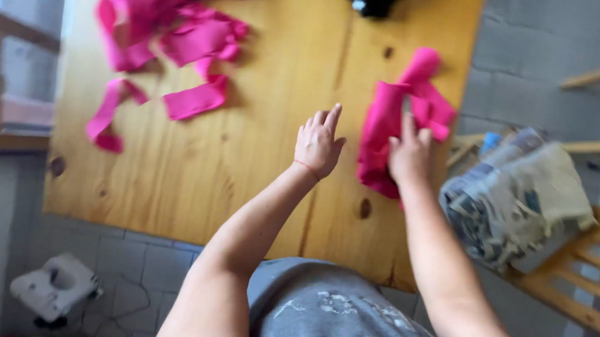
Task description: The person folds a large piece of pink fabric on a wooden table, smoothing it out and aligning the edges. They also handle smaller strips of the same fabric, folding them and placing them aside. The person uses scissors to cut a piece of fabric and then continues folding the larger piece.
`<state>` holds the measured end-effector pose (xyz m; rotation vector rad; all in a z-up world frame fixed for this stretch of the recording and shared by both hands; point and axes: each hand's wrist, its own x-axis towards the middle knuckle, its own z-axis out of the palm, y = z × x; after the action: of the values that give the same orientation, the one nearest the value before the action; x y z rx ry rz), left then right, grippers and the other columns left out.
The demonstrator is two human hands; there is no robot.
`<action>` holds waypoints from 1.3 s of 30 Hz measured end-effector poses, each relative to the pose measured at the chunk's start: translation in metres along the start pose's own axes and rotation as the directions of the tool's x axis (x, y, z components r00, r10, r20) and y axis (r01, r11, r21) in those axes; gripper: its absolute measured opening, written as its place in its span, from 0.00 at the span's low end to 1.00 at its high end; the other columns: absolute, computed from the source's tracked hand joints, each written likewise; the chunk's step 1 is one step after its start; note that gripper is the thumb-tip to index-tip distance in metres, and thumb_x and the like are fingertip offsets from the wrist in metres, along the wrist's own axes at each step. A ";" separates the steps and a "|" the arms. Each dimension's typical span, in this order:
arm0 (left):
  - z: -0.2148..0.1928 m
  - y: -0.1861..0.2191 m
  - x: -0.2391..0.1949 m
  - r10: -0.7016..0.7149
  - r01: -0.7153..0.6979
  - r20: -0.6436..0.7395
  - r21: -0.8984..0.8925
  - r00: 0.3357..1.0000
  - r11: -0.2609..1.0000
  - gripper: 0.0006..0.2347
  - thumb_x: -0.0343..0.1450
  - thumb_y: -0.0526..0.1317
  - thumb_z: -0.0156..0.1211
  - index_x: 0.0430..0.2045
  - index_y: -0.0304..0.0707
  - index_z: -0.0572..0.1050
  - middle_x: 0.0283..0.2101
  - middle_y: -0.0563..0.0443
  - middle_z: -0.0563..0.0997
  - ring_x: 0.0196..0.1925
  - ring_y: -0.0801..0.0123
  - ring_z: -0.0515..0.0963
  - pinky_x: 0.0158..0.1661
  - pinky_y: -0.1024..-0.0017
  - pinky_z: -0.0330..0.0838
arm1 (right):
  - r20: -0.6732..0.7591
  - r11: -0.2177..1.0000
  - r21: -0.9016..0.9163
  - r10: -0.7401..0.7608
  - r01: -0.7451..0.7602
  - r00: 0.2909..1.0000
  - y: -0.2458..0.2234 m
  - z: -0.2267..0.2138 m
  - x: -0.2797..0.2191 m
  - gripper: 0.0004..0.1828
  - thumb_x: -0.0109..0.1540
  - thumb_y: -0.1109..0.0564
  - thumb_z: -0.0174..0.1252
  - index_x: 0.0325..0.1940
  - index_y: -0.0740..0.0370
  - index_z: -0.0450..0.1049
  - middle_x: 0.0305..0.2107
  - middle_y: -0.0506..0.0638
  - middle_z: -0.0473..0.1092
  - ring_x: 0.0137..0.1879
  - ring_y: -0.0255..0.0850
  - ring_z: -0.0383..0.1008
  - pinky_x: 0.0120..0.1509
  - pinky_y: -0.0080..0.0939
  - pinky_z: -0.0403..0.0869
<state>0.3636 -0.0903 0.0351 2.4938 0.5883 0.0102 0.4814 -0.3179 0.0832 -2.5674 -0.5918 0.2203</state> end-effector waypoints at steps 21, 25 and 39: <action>-0.126 -0.335 -0.081 0.551 -0.525 -0.090 0.208 0.830 0.825 0.14 0.79 0.42 0.57 0.59 0.44 0.79 0.46 0.44 0.85 0.52 0.45 0.86 0.51 0.45 0.76 | 0.393 0.597 -0.046 -0.727 0.801 0.564 -0.333 0.190 0.024 0.54 0.59 0.70 0.55 0.89 0.37 0.74 0.92 0.50 0.56 0.97 0.56 0.47 0.88 0.66 0.61; -0.238 -0.318 -0.144 0.310 -0.247 0.153 -0.330 0.938 0.911 0.04 0.85 0.43 0.57 0.50 0.57 0.79 0.44 0.48 0.87 0.45 0.36 0.91 0.45 0.46 0.84 | 0.554 0.510 -0.068 -0.695 0.857 0.458 -0.323 0.205 0.011 0.14 0.68 0.51 0.62 0.54 0.31 0.84 0.46 0.34 0.85 0.75 0.34 0.76 0.91 0.62 0.54; -0.338 -0.463 -0.132 -0.235 0.243 0.139 -0.045 0.962 0.969 0.07 0.89 0.45 0.65 0.56 0.65 0.88 0.46 0.45 0.93 0.56 0.35 0.90 0.58 0.37 0.83 | 0.561 0.999 -0.026 -0.017 0.038 0.827 -0.224 0.064 0.022 0.04 0.69 0.42 0.78 0.42 0.36 0.91 0.28 0.41 0.85 0.43 0.42 0.88 0.59 0.49 0.78</action>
<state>0.0102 0.3769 0.0860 2.3272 0.8155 -0.2254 0.4019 -0.1052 0.1386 -2.5115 -0.8430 0.9905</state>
